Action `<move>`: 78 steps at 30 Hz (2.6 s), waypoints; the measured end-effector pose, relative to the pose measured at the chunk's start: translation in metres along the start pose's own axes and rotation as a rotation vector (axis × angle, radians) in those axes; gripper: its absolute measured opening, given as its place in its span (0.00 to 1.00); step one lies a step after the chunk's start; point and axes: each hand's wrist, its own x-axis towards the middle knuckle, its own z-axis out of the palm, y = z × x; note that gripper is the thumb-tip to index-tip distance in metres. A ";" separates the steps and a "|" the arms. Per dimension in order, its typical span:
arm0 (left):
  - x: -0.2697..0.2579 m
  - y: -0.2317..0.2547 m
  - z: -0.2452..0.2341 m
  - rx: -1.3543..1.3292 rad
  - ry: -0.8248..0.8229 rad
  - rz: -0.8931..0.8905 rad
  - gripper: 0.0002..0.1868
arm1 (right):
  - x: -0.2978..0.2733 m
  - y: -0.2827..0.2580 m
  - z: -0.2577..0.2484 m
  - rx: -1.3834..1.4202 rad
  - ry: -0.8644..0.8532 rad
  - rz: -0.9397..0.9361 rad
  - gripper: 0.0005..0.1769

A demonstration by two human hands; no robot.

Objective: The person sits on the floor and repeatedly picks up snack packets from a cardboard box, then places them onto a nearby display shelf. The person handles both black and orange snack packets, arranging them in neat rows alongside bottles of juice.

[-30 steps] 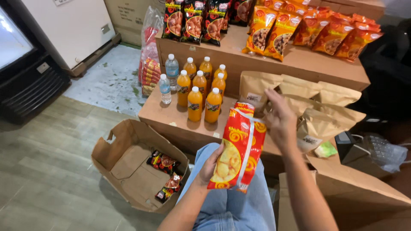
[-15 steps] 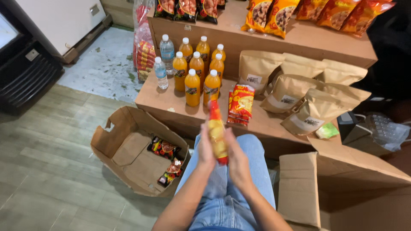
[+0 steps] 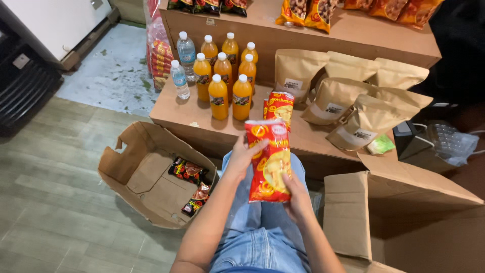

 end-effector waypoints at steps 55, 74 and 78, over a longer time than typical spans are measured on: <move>0.181 -0.016 0.057 0.990 -0.233 0.091 0.45 | 0.251 -0.079 0.042 -1.281 0.240 -0.017 0.24; 0.107 -0.011 -0.071 0.606 0.173 0.415 0.23 | 0.243 -0.046 0.043 -1.007 0.175 -0.930 0.15; 0.077 -0.004 -0.151 0.448 0.463 0.367 0.21 | 0.233 -0.012 0.079 -0.964 -0.070 -0.674 0.14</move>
